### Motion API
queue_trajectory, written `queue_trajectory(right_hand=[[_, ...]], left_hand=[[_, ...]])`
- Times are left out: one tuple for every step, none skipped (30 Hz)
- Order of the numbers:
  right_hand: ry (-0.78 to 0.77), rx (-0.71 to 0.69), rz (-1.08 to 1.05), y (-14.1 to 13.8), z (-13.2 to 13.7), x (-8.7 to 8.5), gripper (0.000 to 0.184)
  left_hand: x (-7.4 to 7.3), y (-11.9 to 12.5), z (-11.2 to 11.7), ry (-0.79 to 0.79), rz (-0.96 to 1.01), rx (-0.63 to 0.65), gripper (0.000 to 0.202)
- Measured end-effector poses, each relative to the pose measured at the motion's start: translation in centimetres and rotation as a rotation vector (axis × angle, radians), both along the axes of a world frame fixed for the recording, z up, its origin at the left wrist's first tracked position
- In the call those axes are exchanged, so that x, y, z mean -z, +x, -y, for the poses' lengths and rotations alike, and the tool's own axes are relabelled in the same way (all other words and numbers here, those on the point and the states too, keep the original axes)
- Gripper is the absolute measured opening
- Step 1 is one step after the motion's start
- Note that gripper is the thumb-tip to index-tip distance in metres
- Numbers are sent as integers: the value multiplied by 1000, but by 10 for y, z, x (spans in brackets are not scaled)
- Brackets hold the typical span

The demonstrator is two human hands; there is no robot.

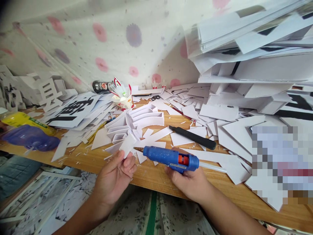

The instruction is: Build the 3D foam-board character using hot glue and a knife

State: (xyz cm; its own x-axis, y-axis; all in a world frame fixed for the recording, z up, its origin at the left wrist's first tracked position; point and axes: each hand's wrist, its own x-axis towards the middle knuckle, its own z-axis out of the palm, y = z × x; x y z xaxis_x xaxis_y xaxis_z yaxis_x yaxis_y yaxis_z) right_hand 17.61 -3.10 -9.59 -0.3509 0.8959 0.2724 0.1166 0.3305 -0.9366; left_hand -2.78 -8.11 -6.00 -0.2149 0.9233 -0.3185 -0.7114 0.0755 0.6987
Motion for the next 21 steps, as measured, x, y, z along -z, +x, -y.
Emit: queue_trajectory(right_hand=[[38, -28, 17, -1, 0, -5, 9], [71, -59, 37, -2, -1, -9, 10], [98, -88, 58, -3, -1, -13, 11], [113, -110, 82, -4, -1, -16, 12], [120, -127, 100, -5, -1, -18, 12], [126, -140, 110, -5, -1, -18, 12], [131, -146, 112, -6, -1, -18, 12], [139, -147, 108, -6, -1, -18, 13], [150, -146, 102, -6, -1, -18, 14], [163, -148, 98, -7, -1, -17, 14], [178, -150, 95, -7, -1, -17, 15], [190, -154, 95, -7, 0, -17, 15], [198, -157, 98, -7, 0, -17, 15], [203, -156, 101, -7, 0, -17, 15], [202, -154, 104, -7, 0, -18, 15], [194, -149, 107, -8, 0, -18, 14], [186, -144, 105, -8, 1, -18, 14], [179, -141, 101, -8, 1, -18, 14], [176, -140, 97, -8, 1, -18, 15], [177, -141, 94, -8, 1, -18, 16], [181, -142, 93, -8, 1, -18, 16]], left_hand=[[0, 2, -1, -7, 26, -10, 38], [0, 3, -2, -8, 51, -22, 39], [0, 5, -3, -5, 75, -41, 40], [0, 7, -4, 1, 99, -65, 40], [0, 8, -5, 6, 124, -92, 40], [0, 9, -6, 5, 147, -120, 41], [0, 9, -6, -1, 167, -140, 42], [0, 10, -6, -7, 184, -152, 43], [0, 11, -7, -15, 198, -156, 44], [-1, 11, -7, -24, 211, -159, 44], [-2, 12, -7, -33, 223, -158, 45], [-3, 13, -7, -39, 233, -154, 45], [-4, 13, -6, -42, 240, -150, 44], [-5, 14, -6, -45, 245, -144, 44], [-6, 15, -6, -48, 249, -138, 43], [-6, 15, -6, -49, 253, -132, 43], [-7, 15, -6, -51, 257, -126, 43], [-7, 16, -6, -51, 259, -121, 43], [-7, 15, -6, -51, 260, -114, 43], [-7, 15, -6, -48, 259, -107, 43], [-6, 15, -6, -44, 256, -101, 43]])
